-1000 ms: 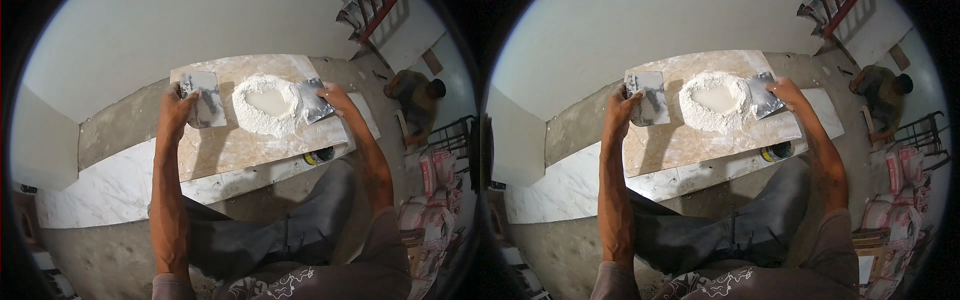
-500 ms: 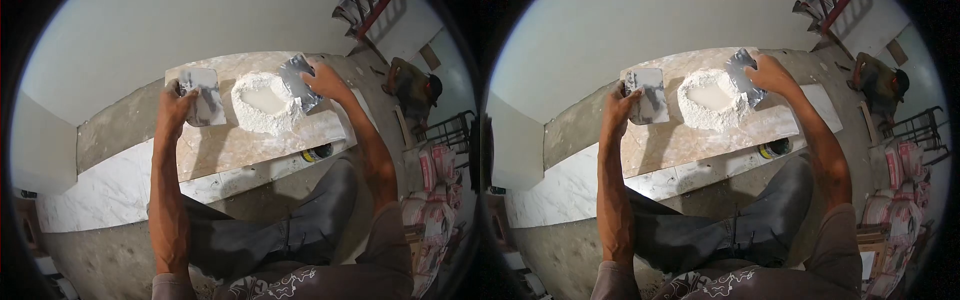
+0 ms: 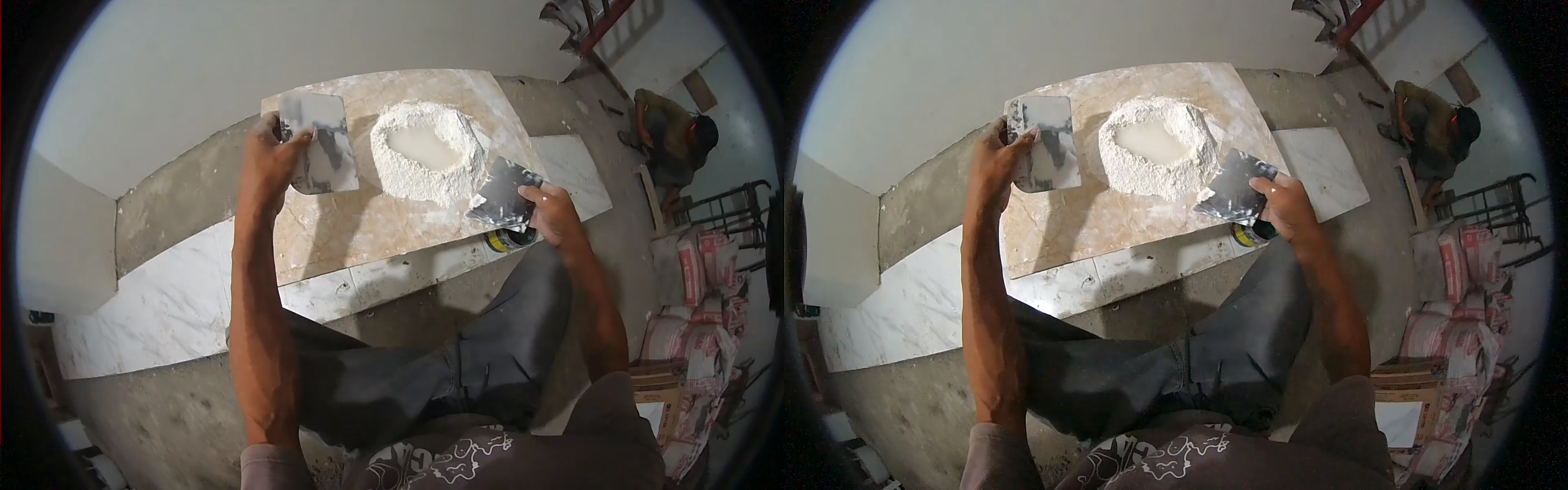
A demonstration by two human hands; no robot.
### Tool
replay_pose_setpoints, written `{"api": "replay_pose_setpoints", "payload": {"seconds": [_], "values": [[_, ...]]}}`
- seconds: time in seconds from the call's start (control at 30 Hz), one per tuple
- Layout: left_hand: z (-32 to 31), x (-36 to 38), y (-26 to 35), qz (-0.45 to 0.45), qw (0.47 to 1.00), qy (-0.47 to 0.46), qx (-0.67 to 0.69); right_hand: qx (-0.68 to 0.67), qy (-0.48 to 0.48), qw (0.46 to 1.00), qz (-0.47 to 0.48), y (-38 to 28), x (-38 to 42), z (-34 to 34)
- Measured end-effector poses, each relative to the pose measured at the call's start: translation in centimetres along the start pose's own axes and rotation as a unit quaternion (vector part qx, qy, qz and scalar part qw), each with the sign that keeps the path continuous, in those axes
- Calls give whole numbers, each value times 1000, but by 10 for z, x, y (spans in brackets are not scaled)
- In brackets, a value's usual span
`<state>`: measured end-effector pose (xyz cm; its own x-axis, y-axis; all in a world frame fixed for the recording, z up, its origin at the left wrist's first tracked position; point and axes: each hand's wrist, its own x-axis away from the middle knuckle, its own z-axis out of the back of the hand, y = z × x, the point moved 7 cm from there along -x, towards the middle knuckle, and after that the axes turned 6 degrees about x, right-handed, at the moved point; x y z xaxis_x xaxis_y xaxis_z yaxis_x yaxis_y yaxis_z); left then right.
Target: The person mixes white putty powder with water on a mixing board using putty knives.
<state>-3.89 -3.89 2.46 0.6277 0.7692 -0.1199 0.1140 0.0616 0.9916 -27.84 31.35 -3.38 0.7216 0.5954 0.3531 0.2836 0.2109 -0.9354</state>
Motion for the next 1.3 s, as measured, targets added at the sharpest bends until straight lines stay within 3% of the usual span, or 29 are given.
{"api": "replay_pose_setpoints", "payload": {"seconds": [0.13,0.33,0.53,0.83,0.93,1.13,1.3], "values": [[-4,-1,1,2,1000,-24,-18,-48,-24,997,63,-2,-9,-26],[-9,7,9,11,1000,-15,-5,43,45,997,52,-24,-16,-33],[-11,8,10,14,1000,-14,0,216,61,969,107,-49,-43,-31],[-12,0,0,11,1000,-22,0,296,105,930,193,-99,-14,-63],[-11,-3,0,13,999,-26,-22,189,139,960,156,-77,-8,-41],[-6,-8,-8,3,1000,-8,16,30,67,996,-49,13,40,-21],[-5,-6,-4,28,999,-12,8,-47,40,994,-94,36,53,-56]]}}
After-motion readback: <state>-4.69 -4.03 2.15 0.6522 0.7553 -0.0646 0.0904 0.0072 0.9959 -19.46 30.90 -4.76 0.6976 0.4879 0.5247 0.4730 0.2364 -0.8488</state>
